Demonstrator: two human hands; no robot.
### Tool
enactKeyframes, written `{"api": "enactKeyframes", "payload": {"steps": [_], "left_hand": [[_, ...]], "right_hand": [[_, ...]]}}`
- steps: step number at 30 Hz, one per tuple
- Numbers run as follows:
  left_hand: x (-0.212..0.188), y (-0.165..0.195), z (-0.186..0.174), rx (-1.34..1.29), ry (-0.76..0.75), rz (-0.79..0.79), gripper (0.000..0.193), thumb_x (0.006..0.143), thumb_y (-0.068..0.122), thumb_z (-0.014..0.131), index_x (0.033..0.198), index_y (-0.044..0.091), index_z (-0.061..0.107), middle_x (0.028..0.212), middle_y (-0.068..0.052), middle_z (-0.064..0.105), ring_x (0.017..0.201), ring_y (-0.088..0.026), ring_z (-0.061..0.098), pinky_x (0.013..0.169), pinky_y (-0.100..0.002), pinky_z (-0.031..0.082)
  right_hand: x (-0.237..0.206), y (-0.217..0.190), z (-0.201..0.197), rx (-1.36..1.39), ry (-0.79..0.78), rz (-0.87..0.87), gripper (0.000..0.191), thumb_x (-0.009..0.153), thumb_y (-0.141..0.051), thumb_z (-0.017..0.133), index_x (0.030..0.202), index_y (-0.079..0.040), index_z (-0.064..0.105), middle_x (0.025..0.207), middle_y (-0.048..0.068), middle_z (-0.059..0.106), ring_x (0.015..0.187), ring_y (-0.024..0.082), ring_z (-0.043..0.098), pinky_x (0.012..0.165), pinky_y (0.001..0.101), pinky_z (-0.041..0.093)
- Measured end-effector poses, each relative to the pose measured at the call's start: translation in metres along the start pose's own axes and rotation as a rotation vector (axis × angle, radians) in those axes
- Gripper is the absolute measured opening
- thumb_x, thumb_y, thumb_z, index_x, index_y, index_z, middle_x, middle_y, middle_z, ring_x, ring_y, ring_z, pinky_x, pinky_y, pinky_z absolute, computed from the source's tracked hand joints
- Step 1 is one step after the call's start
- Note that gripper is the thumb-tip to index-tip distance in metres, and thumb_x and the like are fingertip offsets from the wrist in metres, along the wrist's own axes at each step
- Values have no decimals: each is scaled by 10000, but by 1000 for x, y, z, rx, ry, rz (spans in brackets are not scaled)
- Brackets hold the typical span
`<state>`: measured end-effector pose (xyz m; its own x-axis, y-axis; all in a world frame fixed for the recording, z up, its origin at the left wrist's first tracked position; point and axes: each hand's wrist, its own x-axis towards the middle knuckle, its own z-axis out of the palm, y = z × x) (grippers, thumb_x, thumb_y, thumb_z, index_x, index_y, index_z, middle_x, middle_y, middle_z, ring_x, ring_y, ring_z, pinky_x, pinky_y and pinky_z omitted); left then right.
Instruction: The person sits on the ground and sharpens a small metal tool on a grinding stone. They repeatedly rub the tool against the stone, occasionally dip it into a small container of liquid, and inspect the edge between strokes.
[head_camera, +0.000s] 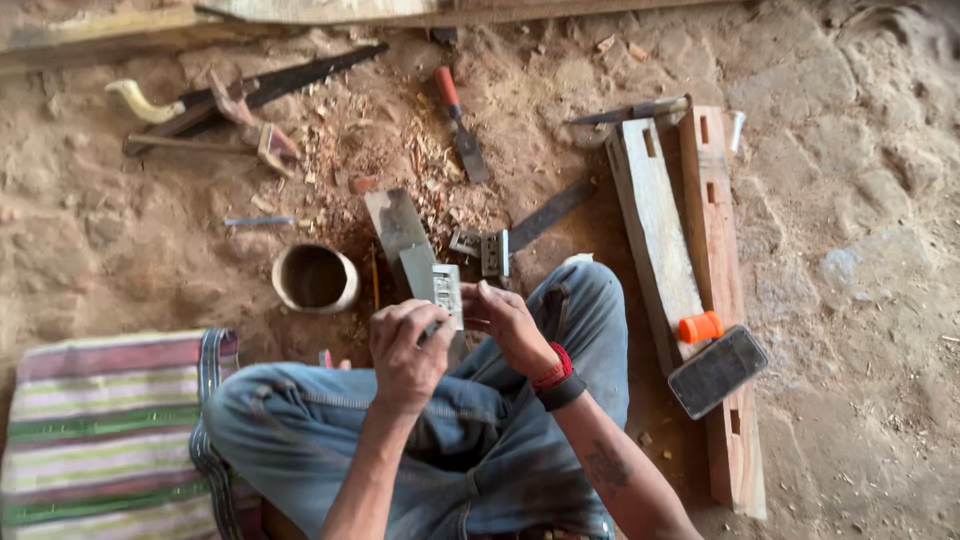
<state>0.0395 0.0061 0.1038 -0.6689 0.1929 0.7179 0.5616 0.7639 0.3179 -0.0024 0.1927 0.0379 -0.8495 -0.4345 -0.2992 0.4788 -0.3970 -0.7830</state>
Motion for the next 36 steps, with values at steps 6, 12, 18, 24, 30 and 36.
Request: {"api": "enactKeyframes", "payload": {"steps": [6, 12, 18, 24, 30, 36], "left_hand": [[12, 38, -34, -7, 76, 100, 188, 847, 100, 817, 1014, 112, 731, 1058, -11, 652, 1061, -231, 611, 911, -431, 470], [3, 54, -44, -54, 94, 82, 206, 855, 65, 811, 1033, 110, 718, 1045, -18, 642, 1032, -238, 625, 883, -431, 487], [-7, 63, -45, -67, 124, -11, 221, 843, 9, 820, 998, 108, 698, 1026, -22, 630, 1007, -245, 633, 862, -438, 486], [-13, 65, -48, -72, 162, -53, 237, 831, -1, 831, 978, 118, 688, 1018, -16, 622, 999, -245, 629, 858, -446, 479], [-20, 66, -48, -67, 152, -79, 259, 833, 24, 846, 1013, 129, 692, 1025, -7, 617, 1017, -233, 618, 874, -439, 489], [-21, 68, -46, -75, 144, -90, 248, 830, 14, 841, 1003, 119, 698, 1031, -6, 615, 1030, -226, 616, 891, -433, 493]], "right_hand": [[-25, -24, 31, 158, -77, -96, 574, 1078, -438, 463, 1302, 59, 645, 1186, 153, 736, 1106, 229, 697, 1021, 398, 526], [-27, -27, 21, 63, -12, -150, 367, 1163, -281, 601, 1022, 44, 700, 966, 68, 734, 853, 118, 645, 795, 322, 524], [-42, -41, 36, -306, 7, -159, 245, 1035, -201, 677, 978, 19, 766, 865, -28, 716, 814, 28, 599, 756, 242, 505], [-67, -59, 56, -273, -109, -123, 253, 980, -101, 722, 1174, 61, 703, 998, 19, 728, 912, 69, 653, 849, 266, 560], [-78, -61, 60, -146, -217, -45, 593, 951, -13, 718, 1498, 75, 506, 1222, 88, 701, 1061, 130, 668, 943, 310, 572], [-80, -59, 58, -106, -234, 35, 721, 904, 8, 696, 1563, 40, 405, 1331, 107, 659, 1201, 171, 647, 1015, 330, 560]]}}
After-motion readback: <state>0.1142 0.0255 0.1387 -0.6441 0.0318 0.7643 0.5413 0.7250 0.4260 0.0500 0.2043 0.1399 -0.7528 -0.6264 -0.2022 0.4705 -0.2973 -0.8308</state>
